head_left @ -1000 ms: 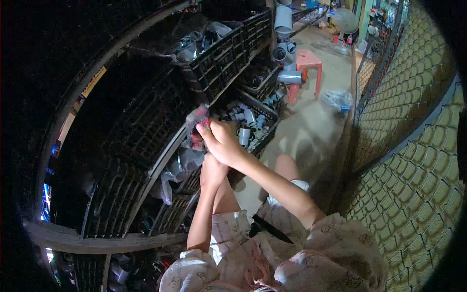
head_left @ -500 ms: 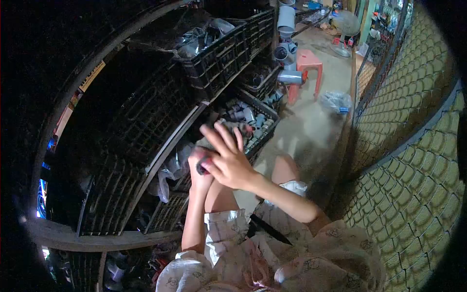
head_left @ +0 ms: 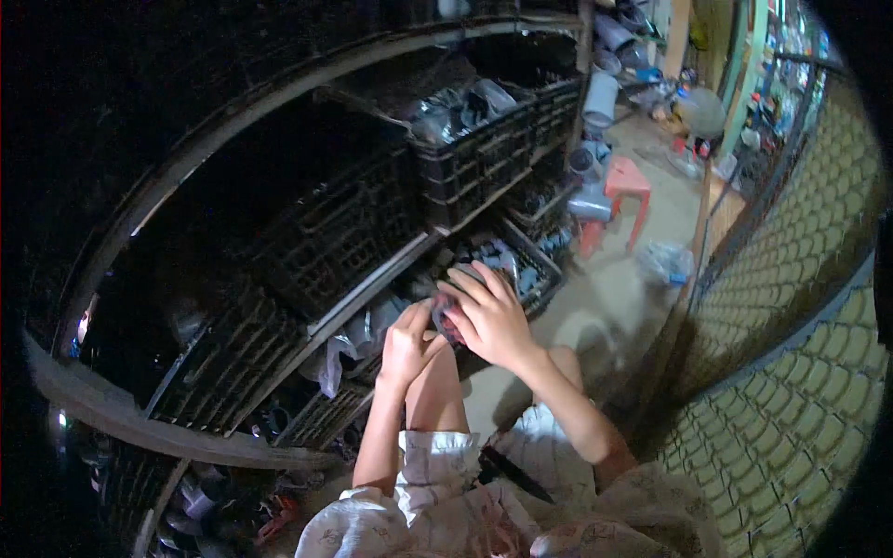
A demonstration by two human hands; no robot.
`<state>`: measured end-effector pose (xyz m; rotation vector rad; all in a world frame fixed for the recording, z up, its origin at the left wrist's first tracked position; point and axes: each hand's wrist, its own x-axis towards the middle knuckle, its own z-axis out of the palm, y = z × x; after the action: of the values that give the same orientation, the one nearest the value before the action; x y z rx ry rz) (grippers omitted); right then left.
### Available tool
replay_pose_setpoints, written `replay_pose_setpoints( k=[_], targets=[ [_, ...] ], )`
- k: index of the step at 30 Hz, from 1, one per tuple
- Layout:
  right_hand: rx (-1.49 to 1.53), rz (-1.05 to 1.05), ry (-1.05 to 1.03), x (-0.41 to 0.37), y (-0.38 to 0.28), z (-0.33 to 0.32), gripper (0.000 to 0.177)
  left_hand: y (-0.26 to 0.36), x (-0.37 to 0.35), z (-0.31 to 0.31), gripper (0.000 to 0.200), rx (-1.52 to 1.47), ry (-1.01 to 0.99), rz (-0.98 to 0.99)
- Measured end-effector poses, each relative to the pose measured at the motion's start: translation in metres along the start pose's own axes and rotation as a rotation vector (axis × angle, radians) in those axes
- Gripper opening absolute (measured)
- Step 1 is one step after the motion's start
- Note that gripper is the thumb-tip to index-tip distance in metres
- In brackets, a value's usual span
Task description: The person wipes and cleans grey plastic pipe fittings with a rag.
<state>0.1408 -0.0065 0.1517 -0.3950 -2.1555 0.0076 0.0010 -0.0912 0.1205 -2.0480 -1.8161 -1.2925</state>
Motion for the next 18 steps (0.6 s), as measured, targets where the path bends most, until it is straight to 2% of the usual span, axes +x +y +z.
replay_pose_setpoints(
  k=[1,2,4,5,6,8,9,12,14,16,17,18],
  targets=[
    [0.015,0.033,-0.093,-0.004,-0.001,0.000,0.033,0.004,0.000,-0.002,0.051,0.041,-0.023,0.014],
    [0.024,0.035,-0.024,-0.006,0.009,0.010,0.030,0.002,-0.003,0.003,0.049,0.093,-0.010,0.062],
    [0.234,0.510,-0.462,0.012,0.019,0.004,0.031,0.005,-0.004,0.008,0.048,0.120,-0.125,0.134],
    [0.338,0.554,-0.550,0.009,0.041,0.022,0.035,0.007,-0.003,0.007,0.047,0.123,-0.154,0.154],
    [0.544,0.731,-0.756,0.021,0.048,0.017,0.036,0.006,-0.001,0.006,0.046,0.112,-0.114,0.154],
    [0.709,0.624,-0.636,0.016,0.065,0.042,0.036,0.001,0.003,0.001,0.046,0.092,-0.034,0.155],
    [0.602,0.573,-0.509,0.029,0.036,0.013,0.034,-0.002,0.006,0.000,0.044,0.095,0.033,0.128],
    [0.317,0.222,0.067,0.011,0.004,0.017,0.020,-0.002,0.004,-0.004,0.047,0.069,0.087,0.079],
    [0.285,0.094,0.253,0.005,0.005,0.018,0.020,0.003,0.002,-0.004,0.047,0.049,0.053,0.099],
    [0.233,0.053,0.245,0.006,0.011,0.019,0.019,0.007,0.001,-0.005,0.046,0.029,0.049,0.074],
    [0.357,0.221,0.102,0.004,0.010,0.017,0.018,0.007,0.002,-0.006,0.046,0.023,0.050,0.071],
    [0.437,0.303,0.088,0.009,0.010,0.018,0.018,0.007,0.003,-0.006,0.046,0.016,0.052,0.071]
  ],
)
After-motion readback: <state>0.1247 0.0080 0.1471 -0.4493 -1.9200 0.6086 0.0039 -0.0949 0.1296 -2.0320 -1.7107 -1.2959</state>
